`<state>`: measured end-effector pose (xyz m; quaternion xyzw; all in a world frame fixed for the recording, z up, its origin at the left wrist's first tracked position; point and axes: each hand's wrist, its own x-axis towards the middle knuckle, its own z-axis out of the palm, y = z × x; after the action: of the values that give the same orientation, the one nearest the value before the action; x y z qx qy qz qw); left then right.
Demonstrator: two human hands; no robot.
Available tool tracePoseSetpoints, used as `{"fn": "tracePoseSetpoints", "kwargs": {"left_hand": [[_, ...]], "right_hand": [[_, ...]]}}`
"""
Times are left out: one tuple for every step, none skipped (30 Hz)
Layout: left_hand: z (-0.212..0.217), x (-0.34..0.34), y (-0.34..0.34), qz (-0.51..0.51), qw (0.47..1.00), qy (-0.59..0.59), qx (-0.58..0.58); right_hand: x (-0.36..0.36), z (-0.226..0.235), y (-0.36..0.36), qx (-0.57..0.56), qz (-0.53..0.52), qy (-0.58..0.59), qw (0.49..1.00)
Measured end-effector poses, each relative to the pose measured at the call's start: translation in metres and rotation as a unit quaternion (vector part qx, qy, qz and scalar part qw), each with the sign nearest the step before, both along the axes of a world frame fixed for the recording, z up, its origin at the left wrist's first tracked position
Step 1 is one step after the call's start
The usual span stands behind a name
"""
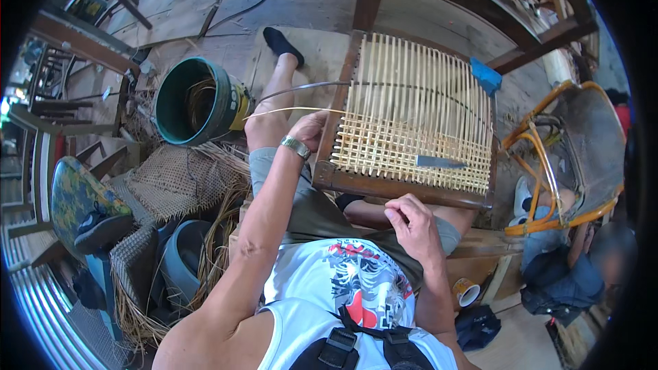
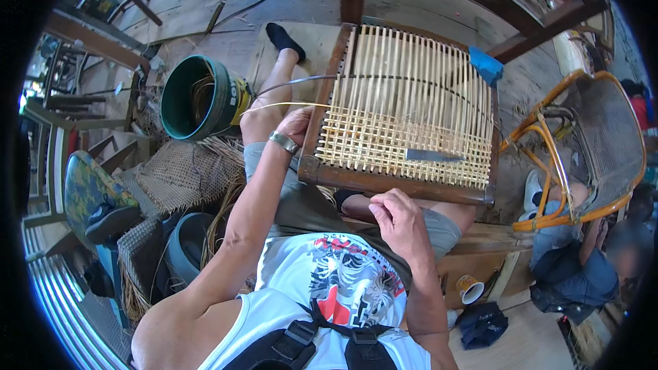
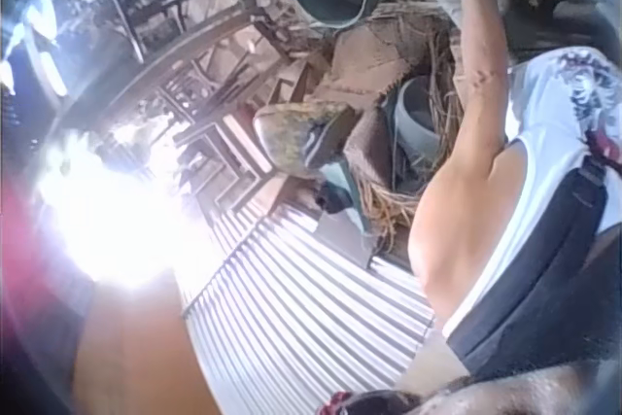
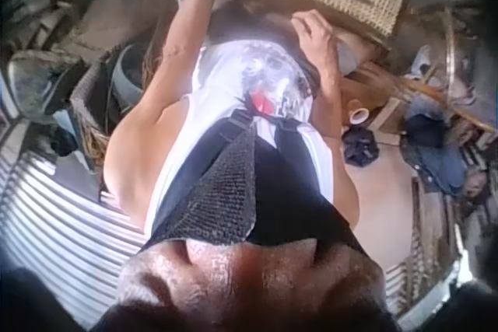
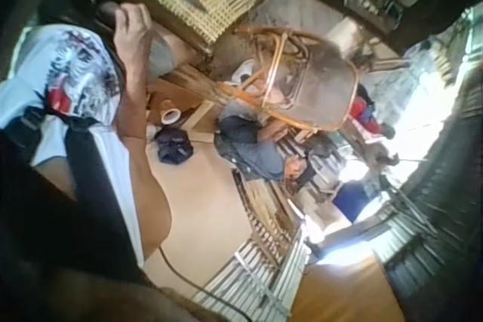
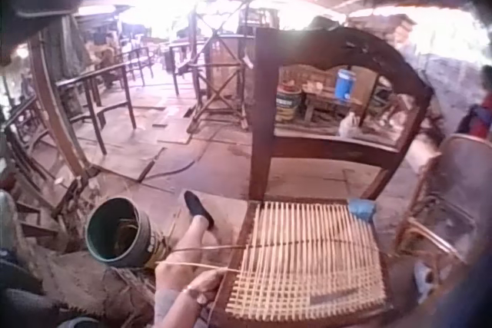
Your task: Repairing a chair seat by weaving thin bamboo strips into a grid pattern and securing them to the wooden frame.
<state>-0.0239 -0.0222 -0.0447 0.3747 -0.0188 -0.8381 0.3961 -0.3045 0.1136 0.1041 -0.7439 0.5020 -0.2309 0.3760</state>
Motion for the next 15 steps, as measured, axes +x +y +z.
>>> {"fn": "tracePoseSetpoints", "kwargs": {"left_hand": [[-0.032,0.007,0.002,0.018,0.999,0.034,-0.033],[-0.033,0.004,0.007,0.045,0.994,-0.065,-0.072],[-0.02,0.006,0.015,0.007,0.969,-0.214,-0.12],[0.003,0.01,0.03,-0.041,0.914,-0.379,-0.14],[0.024,0.01,0.051,-0.011,0.908,-0.396,-0.138],[0.032,0.017,0.073,0.018,0.909,-0.386,-0.156],[0.051,0.03,0.099,0.026,0.883,-0.441,-0.159],[0.068,0.041,0.127,0.03,0.856,-0.491,-0.161],[0.078,0.056,0.158,0.044,0.837,-0.529,-0.136],[0.085,0.072,0.191,0.054,0.816,-0.565,-0.11],[0.086,0.087,0.223,0.067,0.788,-0.606,-0.083],[0.084,0.105,0.258,0.062,0.733,-0.674,-0.06],[0.092,0.117,0.281,0.083,0.734,-0.674,-0.001],[0.098,0.125,0.288,0.105,0.753,-0.649,0.022],[0.101,0.136,0.306,0.128,0.735,-0.665,0.036]], "right_hand": [[0.004,-0.001,0.0,0.004,0.009,-0.001,1.0],[0.008,-0.001,-0.002,0.006,0.025,0.0,1.0],[0.01,0.002,-0.003,0.008,0.02,0.015,1.0],[0.006,-0.005,-0.008,0.028,0.019,0.008,0.999],[0.007,-0.001,-0.013,0.011,0.024,0.014,1.0],[0.01,0.006,-0.018,0.011,0.028,0.017,0.999],[0.016,0.017,-0.023,0.041,0.022,0.021,0.999],[0.021,0.029,-0.028,0.06,0.034,0.01,0.998],[0.026,0.042,-0.032,0.071,0.068,-0.018,0.995],[0.032,0.061,-0.035,0.057,0.123,-0.026,0.99],[0.04,0.082,-0.032,0.074,0.139,-0.051,0.986],[0.044,0.095,-0.036,0.033,0.225,-0.094,0.969],[0.052,0.112,-0.023,0.047,0.211,-0.175,0.961],[0.048,0.121,-0.039,0.126,0.39,-0.254,0.876],[0.05,0.122,-0.056,0.208,0.557,-0.331,0.732]]}}
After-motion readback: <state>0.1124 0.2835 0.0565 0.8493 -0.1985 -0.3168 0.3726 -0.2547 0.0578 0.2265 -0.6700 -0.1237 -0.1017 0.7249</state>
